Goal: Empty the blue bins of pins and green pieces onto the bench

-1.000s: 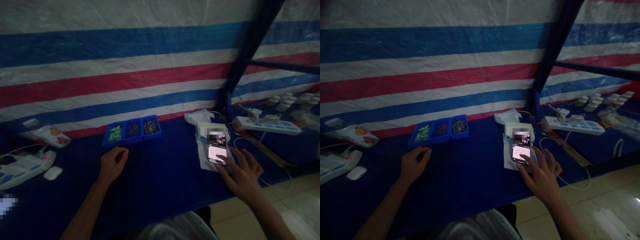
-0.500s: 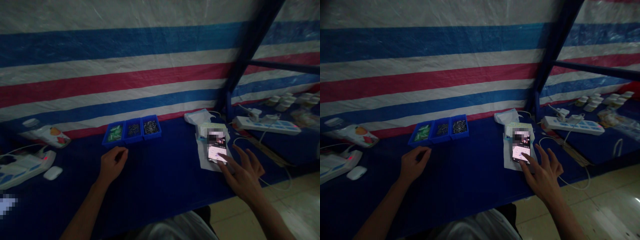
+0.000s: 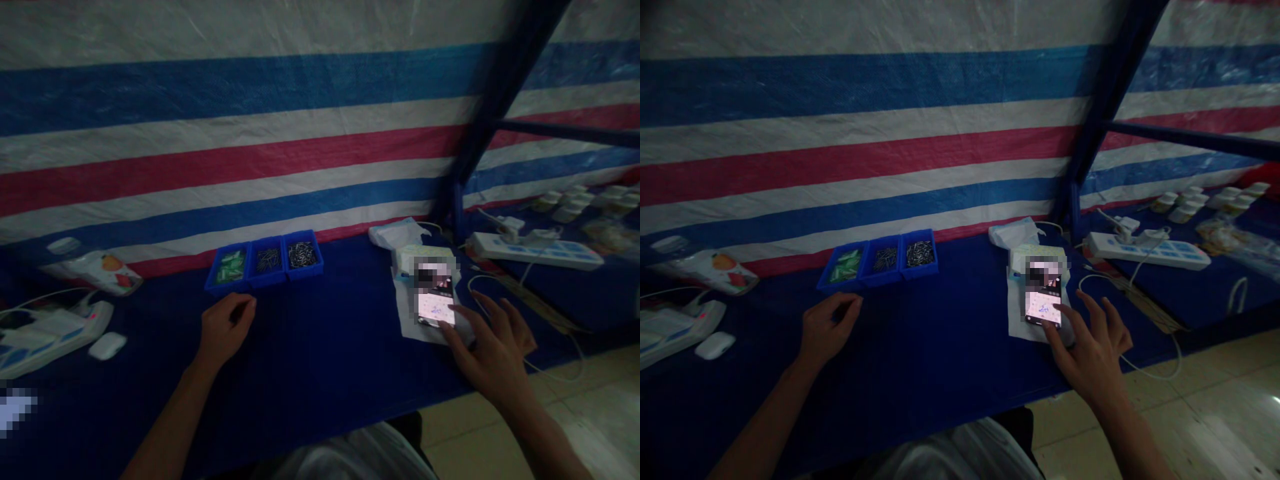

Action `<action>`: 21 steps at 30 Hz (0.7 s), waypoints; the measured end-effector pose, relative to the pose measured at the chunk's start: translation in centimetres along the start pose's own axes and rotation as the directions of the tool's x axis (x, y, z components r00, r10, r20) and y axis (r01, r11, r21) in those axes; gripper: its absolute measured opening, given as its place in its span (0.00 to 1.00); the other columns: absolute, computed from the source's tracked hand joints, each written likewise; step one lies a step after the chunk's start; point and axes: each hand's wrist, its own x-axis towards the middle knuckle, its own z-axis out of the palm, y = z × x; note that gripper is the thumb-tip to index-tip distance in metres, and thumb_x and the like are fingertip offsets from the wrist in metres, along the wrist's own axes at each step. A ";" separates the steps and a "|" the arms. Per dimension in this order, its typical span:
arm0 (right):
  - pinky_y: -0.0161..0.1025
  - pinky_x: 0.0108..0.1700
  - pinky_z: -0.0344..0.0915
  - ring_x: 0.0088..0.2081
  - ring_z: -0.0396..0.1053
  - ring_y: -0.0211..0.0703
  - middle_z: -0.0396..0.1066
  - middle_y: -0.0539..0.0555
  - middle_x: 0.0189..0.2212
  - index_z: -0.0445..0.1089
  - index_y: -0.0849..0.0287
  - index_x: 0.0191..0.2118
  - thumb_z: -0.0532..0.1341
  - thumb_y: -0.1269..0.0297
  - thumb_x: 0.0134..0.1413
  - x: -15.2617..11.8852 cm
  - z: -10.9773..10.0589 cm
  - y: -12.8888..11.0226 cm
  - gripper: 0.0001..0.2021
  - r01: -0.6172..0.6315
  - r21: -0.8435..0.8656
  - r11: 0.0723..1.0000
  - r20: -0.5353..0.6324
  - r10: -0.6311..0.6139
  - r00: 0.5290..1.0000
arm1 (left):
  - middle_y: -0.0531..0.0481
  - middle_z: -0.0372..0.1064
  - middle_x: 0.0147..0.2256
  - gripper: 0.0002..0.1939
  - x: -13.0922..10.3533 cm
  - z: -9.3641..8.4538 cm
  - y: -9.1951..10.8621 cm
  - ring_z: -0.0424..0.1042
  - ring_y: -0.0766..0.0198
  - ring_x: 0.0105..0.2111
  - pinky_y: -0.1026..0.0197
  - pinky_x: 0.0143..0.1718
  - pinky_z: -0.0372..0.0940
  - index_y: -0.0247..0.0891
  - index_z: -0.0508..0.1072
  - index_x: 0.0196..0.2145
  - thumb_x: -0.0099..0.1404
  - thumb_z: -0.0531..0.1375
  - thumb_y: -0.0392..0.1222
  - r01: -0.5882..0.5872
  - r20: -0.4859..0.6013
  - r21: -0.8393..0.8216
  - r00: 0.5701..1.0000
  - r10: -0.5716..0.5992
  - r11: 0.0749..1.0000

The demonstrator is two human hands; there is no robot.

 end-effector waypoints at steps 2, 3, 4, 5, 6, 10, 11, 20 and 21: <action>0.69 0.59 0.57 0.68 0.51 0.72 0.60 0.65 0.65 0.73 0.55 0.51 0.56 0.50 0.64 0.2 -0.1 -0.5 0.19 0.006 -0.005 1.000 -0.031 -0.006 1.000 | 0.52 0.77 0.25 0.12 0.0 0.0 0.0 0.75 0.64 0.24 0.63 0.27 0.67 0.39 0.77 0.29 0.66 0.58 0.45 -0.005 0.000 -0.002 1.000 0.005 1.000; 0.69 0.59 0.57 0.68 0.51 0.72 0.60 0.65 0.65 0.73 0.54 0.51 0.56 0.49 0.64 0.3 -0.2 -0.8 0.19 0.009 -0.011 1.000 -0.034 -0.009 0.999 | 0.52 0.77 0.25 0.12 0.0 0.0 0.0 0.75 0.63 0.24 0.63 0.27 0.67 0.39 0.77 0.29 0.66 0.58 0.45 -0.007 0.000 -0.003 1.000 0.007 1.000; 0.70 0.59 0.57 0.68 0.50 0.73 0.59 0.65 0.65 0.72 0.54 0.52 0.56 0.48 0.64 0.5 -0.2 -1.1 0.20 0.015 -0.018 1.000 -0.025 -0.015 1.000 | 0.52 0.77 0.25 0.12 0.0 0.0 0.0 0.75 0.64 0.24 0.63 0.27 0.67 0.39 0.77 0.29 0.67 0.58 0.45 -0.009 0.000 -0.003 1.000 0.009 1.000; 0.70 0.58 0.57 0.68 0.50 0.73 0.58 0.65 0.66 0.72 0.53 0.52 0.56 0.47 0.64 0.6 -0.2 -1.3 0.20 0.022 -0.026 0.999 -0.009 -0.022 1.000 | 0.52 0.76 0.25 0.12 0.0 0.1 -0.1 0.74 0.64 0.23 0.63 0.27 0.67 0.39 0.77 0.29 0.67 0.58 0.45 -0.011 -0.001 -0.003 1.000 0.011 1.000; 0.70 0.57 0.58 0.68 0.50 0.74 0.57 0.65 0.66 0.72 0.53 0.52 0.56 0.46 0.63 0.7 -0.2 -1.5 0.21 0.028 -0.032 0.999 0.008 -0.028 1.000 | 0.52 0.76 0.25 0.12 0.0 0.1 -0.1 0.74 0.64 0.23 0.63 0.27 0.67 0.39 0.77 0.29 0.66 0.58 0.45 -0.012 -0.001 -0.002 1.000 0.012 1.000; 0.71 0.56 0.59 0.69 0.49 0.75 0.55 0.67 0.67 0.72 0.54 0.54 0.56 0.44 0.63 1.3 -0.2 -2.1 0.23 0.046 -0.035 0.998 0.042 -0.044 0.998 | 0.53 0.76 0.25 0.11 0.0 0.2 -0.3 0.74 0.64 0.23 0.63 0.27 0.67 0.38 0.77 0.29 0.66 0.59 0.44 -0.023 0.000 -0.006 1.000 0.023 1.000; 0.71 0.56 0.59 0.68 0.49 0.75 0.54 0.67 0.67 0.73 0.54 0.54 0.55 0.44 0.63 1.5 -0.2 -2.2 0.23 0.046 -0.031 0.998 0.042 -0.045 0.998 | 0.53 0.76 0.25 0.11 0.0 0.3 -0.4 0.74 0.64 0.23 0.64 0.26 0.66 0.38 0.77 0.29 0.66 0.59 0.44 -0.026 0.000 -0.008 1.000 0.026 1.000; 0.73 0.56 0.58 0.68 0.47 0.79 0.51 0.66 0.68 0.74 0.51 0.56 0.53 0.43 0.64 1.8 -0.2 -2.9 0.25 0.067 -0.049 0.997 0.097 -0.062 0.993 | 0.52 0.77 0.25 0.11 -0.1 0.3 -0.5 0.74 0.64 0.23 0.64 0.28 0.67 0.38 0.77 0.30 0.67 0.59 0.44 -0.037 -0.006 0.008 0.999 0.037 0.999; 0.74 0.56 0.58 0.68 0.48 0.79 0.51 0.65 0.68 0.73 0.50 0.56 0.53 0.43 0.64 1.8 -0.2 -2.9 0.24 0.064 -0.050 0.997 0.097 -0.059 0.994 | 0.52 0.77 0.26 0.11 -0.1 0.2 -0.5 0.75 0.64 0.23 0.64 0.28 0.67 0.38 0.77 0.30 0.67 0.59 0.44 -0.032 -0.002 0.011 0.999 0.032 0.999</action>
